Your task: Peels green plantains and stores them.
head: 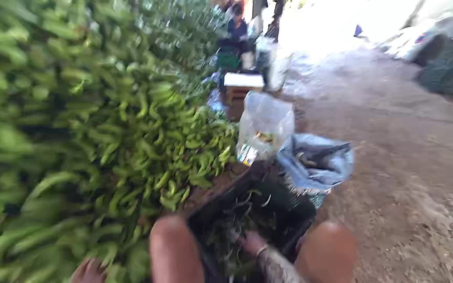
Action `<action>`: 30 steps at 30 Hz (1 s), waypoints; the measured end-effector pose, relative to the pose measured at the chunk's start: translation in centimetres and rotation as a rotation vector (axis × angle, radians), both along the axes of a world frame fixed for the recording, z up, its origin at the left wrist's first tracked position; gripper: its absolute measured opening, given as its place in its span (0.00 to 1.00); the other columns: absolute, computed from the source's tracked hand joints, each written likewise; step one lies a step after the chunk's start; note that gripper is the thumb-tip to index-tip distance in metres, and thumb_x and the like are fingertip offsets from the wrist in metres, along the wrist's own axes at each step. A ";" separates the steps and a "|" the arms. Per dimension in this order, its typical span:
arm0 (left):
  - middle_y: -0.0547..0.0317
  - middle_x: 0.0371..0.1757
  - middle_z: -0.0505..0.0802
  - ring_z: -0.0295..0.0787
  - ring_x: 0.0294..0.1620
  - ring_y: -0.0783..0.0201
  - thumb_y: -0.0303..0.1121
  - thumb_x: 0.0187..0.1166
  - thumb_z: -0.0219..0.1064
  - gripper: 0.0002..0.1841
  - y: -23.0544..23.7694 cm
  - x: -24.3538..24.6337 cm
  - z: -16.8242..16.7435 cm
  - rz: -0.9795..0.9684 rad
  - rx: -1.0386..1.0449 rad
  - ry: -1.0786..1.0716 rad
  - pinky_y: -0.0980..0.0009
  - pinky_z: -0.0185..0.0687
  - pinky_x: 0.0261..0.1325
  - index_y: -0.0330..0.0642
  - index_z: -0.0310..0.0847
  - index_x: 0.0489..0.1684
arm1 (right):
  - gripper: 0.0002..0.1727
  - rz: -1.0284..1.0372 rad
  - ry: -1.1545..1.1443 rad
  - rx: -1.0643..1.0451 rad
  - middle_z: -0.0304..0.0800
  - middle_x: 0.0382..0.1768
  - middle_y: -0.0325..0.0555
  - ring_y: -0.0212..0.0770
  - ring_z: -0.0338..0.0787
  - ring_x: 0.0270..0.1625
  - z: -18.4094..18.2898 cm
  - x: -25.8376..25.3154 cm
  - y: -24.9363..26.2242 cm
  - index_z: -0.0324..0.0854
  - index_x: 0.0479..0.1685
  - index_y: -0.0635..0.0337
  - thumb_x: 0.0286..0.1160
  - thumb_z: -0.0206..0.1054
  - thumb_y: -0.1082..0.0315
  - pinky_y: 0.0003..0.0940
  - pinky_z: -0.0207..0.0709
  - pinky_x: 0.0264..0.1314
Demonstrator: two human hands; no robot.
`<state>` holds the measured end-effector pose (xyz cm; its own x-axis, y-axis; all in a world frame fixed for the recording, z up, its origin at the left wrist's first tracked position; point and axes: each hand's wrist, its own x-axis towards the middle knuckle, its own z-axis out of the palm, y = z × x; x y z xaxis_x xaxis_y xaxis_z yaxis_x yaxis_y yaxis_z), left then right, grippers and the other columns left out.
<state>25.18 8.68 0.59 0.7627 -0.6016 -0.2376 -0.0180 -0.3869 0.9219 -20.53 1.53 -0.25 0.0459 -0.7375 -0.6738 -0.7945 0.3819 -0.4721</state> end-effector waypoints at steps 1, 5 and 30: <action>0.39 0.66 0.84 0.86 0.53 0.54 0.43 0.91 0.54 0.26 2.8 -0.4 -1.0 0.050 0.087 0.027 0.52 0.84 0.54 0.37 0.66 0.83 | 0.35 0.017 0.029 -0.006 0.90 0.61 0.65 0.62 0.88 0.68 0.3 0.3 0.6 0.86 0.64 0.63 0.83 0.60 0.37 0.66 0.76 0.74; 0.30 0.68 0.85 0.85 0.66 0.37 0.39 0.90 0.59 0.24 11.5 -3.6 -6.8 0.023 0.477 0.087 0.40 0.78 0.70 0.33 0.73 0.78 | 0.31 0.234 0.164 0.045 0.87 0.64 0.69 0.65 0.86 0.70 -0.2 1.6 1.8 0.81 0.71 0.67 0.88 0.60 0.46 0.65 0.73 0.76; 0.21 0.77 0.75 0.75 0.71 0.20 0.33 0.72 0.71 0.33 14.1 6.3 -10.1 -0.266 1.065 -0.320 0.22 0.74 0.62 0.44 0.72 0.82 | 0.27 0.230 0.182 -0.062 0.88 0.60 0.68 0.63 0.87 0.65 -2.3 2.0 2.4 0.81 0.70 0.65 0.90 0.60 0.50 0.64 0.72 0.72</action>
<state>31.45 22.74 -9.48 0.7587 -0.3626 -0.5412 -0.3915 -0.9178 0.0659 -18.54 3.93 -2.51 0.0988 -0.7615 -0.6406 -0.9307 0.1571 -0.3303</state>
